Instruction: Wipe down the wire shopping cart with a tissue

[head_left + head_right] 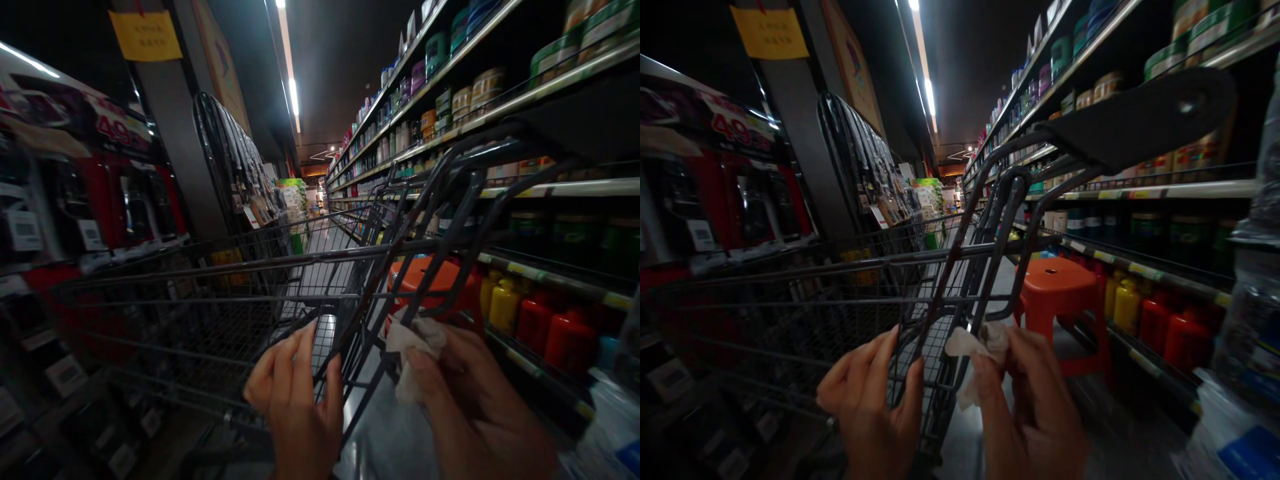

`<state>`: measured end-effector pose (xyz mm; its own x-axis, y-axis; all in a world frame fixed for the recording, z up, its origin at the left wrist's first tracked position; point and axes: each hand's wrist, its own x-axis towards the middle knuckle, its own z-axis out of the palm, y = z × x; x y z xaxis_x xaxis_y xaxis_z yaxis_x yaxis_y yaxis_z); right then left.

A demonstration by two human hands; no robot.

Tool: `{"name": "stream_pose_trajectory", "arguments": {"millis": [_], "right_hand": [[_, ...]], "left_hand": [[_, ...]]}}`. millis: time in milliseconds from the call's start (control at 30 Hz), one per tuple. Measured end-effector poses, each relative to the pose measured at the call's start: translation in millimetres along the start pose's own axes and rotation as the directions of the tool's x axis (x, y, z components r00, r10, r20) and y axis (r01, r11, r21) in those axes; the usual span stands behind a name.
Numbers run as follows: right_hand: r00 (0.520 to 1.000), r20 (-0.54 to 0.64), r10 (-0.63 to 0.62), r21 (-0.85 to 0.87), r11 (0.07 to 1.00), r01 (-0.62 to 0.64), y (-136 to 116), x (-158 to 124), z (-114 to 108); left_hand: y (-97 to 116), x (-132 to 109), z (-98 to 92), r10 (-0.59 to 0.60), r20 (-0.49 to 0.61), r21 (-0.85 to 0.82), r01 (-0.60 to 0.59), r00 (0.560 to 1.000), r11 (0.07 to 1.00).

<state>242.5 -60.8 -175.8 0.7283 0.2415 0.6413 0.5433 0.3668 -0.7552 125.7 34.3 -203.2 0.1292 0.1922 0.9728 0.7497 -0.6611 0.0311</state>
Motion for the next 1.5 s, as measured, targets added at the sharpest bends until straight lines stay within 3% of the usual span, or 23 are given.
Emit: {"name": "stream_pose_trajectory", "arguments": {"millis": [100,167,333,533,800,933,1100,1300,1500], "right_hand": [[0.991,-0.001,-0.132,-0.07,0.989,0.132,-5,9,8],[0.989,-0.029,-0.147,-0.066,0.987,0.145,-3,10,12],[1.0,-0.002,-0.017,0.116,0.993,0.017,8,6,13],[0.972,0.141,0.186,0.357,0.907,-0.225,23,-1,17],[0.932,0.347,0.104,0.175,0.969,-0.173,63,-32,16],[0.953,0.23,0.197,0.095,0.97,-0.224,68,-25,1],[0.974,0.125,0.188,0.169,0.963,-0.208,39,-3,-13],[0.996,0.048,0.08,0.223,0.971,-0.088,0,5,0],[0.993,0.068,0.096,0.156,0.982,-0.106,10,-10,3]], "left_hand": [[1,-2,9.7,-0.081,-0.019,-0.03,0.081,0.997,0.996],[-1,-6,15.2,-0.102,-0.02,-0.023,0.101,0.995,0.995],[-6,-12,22.5,-0.046,-0.03,-0.026,0.046,0.998,0.999],[-5,-12,21.9,-0.103,0.025,-0.132,0.105,0.994,0.986],[-6,-12,19.9,-0.106,0.07,-0.168,0.117,0.992,0.979],[-8,-12,17.8,-0.098,0.085,-0.168,0.111,0.992,0.979],[-8,-10,16.5,-0.092,0.079,-0.152,0.103,0.993,0.983],[-4,-5,14.7,-0.132,0.058,-0.183,0.14,0.99,0.973],[-1,-2,12.8,-0.165,0.089,-0.202,0.18,0.982,0.963]]}}
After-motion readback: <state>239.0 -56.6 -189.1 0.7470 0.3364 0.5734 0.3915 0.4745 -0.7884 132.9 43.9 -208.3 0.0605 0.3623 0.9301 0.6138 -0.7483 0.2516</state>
